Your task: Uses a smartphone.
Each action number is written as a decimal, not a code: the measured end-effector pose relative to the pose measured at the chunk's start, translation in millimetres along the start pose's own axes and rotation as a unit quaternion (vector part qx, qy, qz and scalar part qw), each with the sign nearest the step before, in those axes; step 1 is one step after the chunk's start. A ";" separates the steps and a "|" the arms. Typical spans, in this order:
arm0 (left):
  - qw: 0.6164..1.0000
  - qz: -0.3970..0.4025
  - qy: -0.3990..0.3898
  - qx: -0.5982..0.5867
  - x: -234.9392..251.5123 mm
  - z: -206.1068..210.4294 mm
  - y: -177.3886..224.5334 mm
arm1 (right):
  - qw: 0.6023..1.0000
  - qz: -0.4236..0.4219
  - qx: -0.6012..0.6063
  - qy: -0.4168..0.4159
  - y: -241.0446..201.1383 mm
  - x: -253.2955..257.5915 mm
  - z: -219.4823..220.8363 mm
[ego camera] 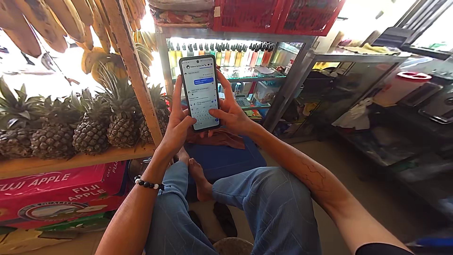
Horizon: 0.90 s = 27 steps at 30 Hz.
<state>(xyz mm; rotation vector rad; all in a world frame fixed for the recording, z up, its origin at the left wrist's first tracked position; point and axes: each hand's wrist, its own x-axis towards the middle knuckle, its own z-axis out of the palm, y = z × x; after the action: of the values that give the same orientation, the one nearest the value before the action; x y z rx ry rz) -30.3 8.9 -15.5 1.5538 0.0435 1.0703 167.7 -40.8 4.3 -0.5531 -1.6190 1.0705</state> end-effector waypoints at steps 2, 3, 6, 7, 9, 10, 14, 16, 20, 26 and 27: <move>1.000 0.007 -0.002 0.000 -0.1 -0.6 -0.5 | 1.000 -0.006 0.002 -0.016 0.1 -0.5 -0.6; 1.000 0.007 -0.002 0.001 0.1 -0.8 -0.7 | 1.000 -0.007 0.003 -0.023 -0.2 -0.9 -0.7; 1.000 0.005 -0.002 -0.001 -0.1 -0.4 -0.4 | 1.000 0.000 0.010 -0.028 -1.1 -1.6 -1.3; 1.000 0.008 -0.007 -0.002 -0.1 -0.8 -0.8 | 1.000 0.000 0.011 -0.028 -1.1 -2.0 -1.3; 1.000 0.012 -0.008 -0.003 0.1 -1.3 -1.7 | 0.999 -0.012 0.005 -0.031 0.4 -1.3 -2.4; 1.000 0.014 -0.010 -0.002 -0.1 -1.4 -2.0 | 0.999 -0.016 0.007 -0.032 1.6 -0.8 -3.1; 1.000 0.011 -0.006 0.000 0.0 -1.0 -1.6 | 1.000 -0.011 0.014 -0.024 2.3 -0.3 -3.8; 1.000 0.012 -0.005 0.000 0.2 -0.8 -1.5 | 1.000 -0.011 0.010 -0.023 3.1 0.1 -5.1; 1.000 0.013 -0.004 0.012 0.5 0.4 -1.5 | 1.000 -0.004 -0.010 0.009 -1.3 -0.1 -0.1; 1.000 0.014 -0.010 0.009 0.3 1.1 -1.3 | 1.000 -0.008 0.025 0.007 -0.2 0.9 -1.7; 1.000 0.014 -0.011 0.008 0.6 0.8 -1.4 | 1.000 -0.005 0.029 0.005 -0.2 0.8 -2.2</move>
<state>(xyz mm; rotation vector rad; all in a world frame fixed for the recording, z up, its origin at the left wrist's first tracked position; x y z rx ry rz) -28.7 9.0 -16.1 1.5859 0.0145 1.0771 169.5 -39.4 4.9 -0.5099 -1.5756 1.1021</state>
